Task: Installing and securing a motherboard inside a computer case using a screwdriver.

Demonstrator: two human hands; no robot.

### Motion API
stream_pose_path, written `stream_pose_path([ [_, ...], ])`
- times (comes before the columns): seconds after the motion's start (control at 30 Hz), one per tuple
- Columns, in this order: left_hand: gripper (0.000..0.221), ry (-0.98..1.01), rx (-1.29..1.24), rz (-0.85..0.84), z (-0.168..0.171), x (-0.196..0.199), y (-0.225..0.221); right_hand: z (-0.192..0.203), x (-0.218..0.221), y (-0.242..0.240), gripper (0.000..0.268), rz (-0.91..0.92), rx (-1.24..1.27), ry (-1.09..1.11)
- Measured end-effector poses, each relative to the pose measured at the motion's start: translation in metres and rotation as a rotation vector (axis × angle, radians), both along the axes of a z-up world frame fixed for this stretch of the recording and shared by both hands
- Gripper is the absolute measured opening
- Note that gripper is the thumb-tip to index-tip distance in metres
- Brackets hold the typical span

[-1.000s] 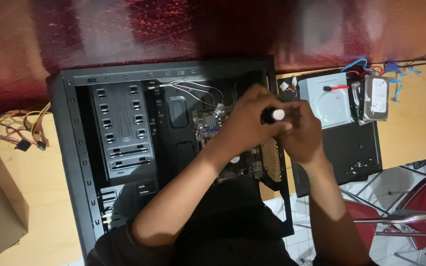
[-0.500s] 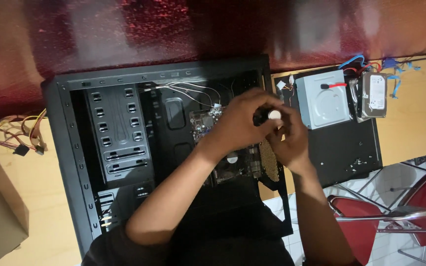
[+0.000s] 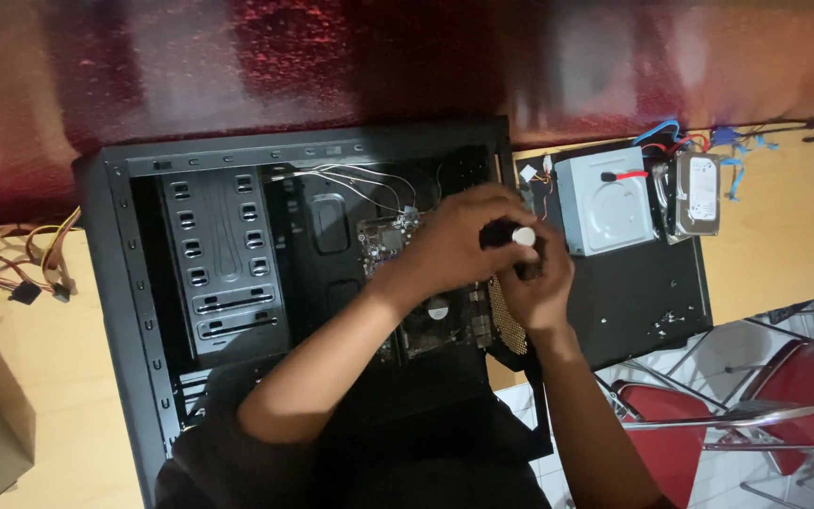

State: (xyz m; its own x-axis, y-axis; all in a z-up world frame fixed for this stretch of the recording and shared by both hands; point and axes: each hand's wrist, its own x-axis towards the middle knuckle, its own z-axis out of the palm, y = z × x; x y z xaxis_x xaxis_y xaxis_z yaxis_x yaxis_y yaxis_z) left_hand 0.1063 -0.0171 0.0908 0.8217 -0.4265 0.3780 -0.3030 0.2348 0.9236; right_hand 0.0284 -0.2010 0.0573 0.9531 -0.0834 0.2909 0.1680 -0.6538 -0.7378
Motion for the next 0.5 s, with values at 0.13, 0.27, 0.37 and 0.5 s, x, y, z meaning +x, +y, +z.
stream_pose_path([
  [0.13,0.04,-0.046,0.028,0.028,-0.016,-0.001,-0.009,0.007,0.004,0.003,0.031,0.001,-0.138,-0.004],
  [0.27,0.038,-0.031,-0.055,-0.006,-0.025,0.002,-0.01,0.005,-0.001,0.005,0.039,0.011,-0.109,0.013],
  [0.37,0.034,0.02,-0.088,-0.042,-0.024,0.002,-0.006,-0.003,-0.006,0.0,0.042,-0.009,-0.048,0.027],
  [0.5,0.031,0.017,-0.129,-0.073,-0.024,0.001,-0.005,-0.03,-0.007,-0.021,0.047,-0.028,0.03,-0.005],
])
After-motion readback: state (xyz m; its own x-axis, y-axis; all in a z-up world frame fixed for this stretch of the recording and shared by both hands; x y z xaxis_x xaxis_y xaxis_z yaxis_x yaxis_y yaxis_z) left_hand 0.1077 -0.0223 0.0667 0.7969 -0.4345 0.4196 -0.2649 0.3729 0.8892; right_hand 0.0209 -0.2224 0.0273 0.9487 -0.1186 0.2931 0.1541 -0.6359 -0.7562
